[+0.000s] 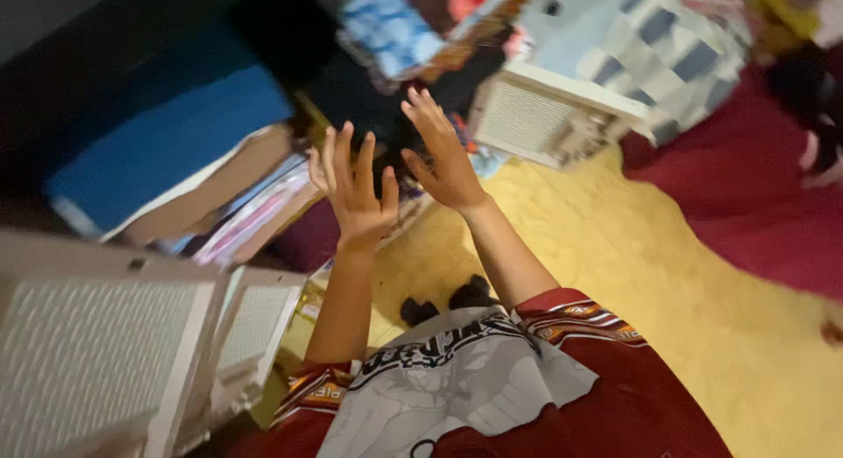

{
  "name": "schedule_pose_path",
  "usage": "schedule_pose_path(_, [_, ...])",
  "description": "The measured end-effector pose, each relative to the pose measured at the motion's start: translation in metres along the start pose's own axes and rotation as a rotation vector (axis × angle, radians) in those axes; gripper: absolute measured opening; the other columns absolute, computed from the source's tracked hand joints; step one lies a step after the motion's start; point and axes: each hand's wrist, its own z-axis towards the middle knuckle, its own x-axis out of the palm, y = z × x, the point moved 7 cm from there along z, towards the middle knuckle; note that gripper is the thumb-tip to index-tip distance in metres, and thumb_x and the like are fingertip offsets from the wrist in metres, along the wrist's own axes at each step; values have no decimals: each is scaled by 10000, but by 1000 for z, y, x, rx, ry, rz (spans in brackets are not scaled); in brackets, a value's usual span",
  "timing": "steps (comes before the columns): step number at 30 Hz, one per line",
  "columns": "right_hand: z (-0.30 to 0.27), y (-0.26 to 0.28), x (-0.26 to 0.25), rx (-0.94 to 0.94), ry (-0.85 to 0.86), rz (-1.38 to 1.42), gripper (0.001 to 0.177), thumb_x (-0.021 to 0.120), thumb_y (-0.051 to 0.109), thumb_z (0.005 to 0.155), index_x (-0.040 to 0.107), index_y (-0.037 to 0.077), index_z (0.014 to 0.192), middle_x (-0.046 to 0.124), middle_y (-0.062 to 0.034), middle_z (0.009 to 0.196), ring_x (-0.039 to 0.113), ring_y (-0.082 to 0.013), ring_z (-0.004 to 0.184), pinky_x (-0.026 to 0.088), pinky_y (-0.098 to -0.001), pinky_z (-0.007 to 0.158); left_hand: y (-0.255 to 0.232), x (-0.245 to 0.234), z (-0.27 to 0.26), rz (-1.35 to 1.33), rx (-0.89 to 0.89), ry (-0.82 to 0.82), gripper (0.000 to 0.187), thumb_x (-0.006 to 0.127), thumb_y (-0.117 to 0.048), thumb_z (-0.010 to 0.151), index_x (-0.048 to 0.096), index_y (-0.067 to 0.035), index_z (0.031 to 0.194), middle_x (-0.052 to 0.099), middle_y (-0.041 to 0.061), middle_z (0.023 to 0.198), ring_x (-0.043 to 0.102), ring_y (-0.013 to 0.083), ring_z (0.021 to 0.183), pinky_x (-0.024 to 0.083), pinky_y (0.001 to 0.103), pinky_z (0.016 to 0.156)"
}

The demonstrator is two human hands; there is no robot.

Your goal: The person picks up several articles of clothing from a bed, folds them by hand, and places them onto the shelves of a plastic storage cabinet.

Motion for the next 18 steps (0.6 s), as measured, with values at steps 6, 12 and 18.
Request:
schedule_pose_path(6, [-82, -62, -93, 206, -205, -114, 608, 663, 76, 1040, 406, 118, 1589, 336, -131, 1698, 259, -346, 1621, 242, -459, 1333, -91, 92, 3, -222, 167, 119, 517, 641, -261, 1019, 526, -71, 1486, 406, 204, 1608, 351, 421, 1519, 238, 632, 1234])
schedule_pose_path(12, [-155, -101, -209, 293, -331, -153, 565, 667, 43, 1035, 450, 113, 1552, 330, -150, 1703, 278, -355, 1614, 275, -441, 1317, -210, 182, 8, -342, 235, 231, 503, 634, -259, 1027, 515, -72, 1478, 422, 230, 1576, 407, 427, 1454, 269, 598, 1198])
schedule_pose_path(18, [-237, -136, -333, 374, -486, -186, 523, 666, -36, 985, 524, 64, 1479, 334, -196, 1684, 335, -380, 1582, 326, -442, 1277, -332, 269, 8, -446, 328, 371, 493, 636, -241, 1014, 527, -58, 1459, 441, 235, 1543, 441, 422, 1397, 290, 574, 1151])
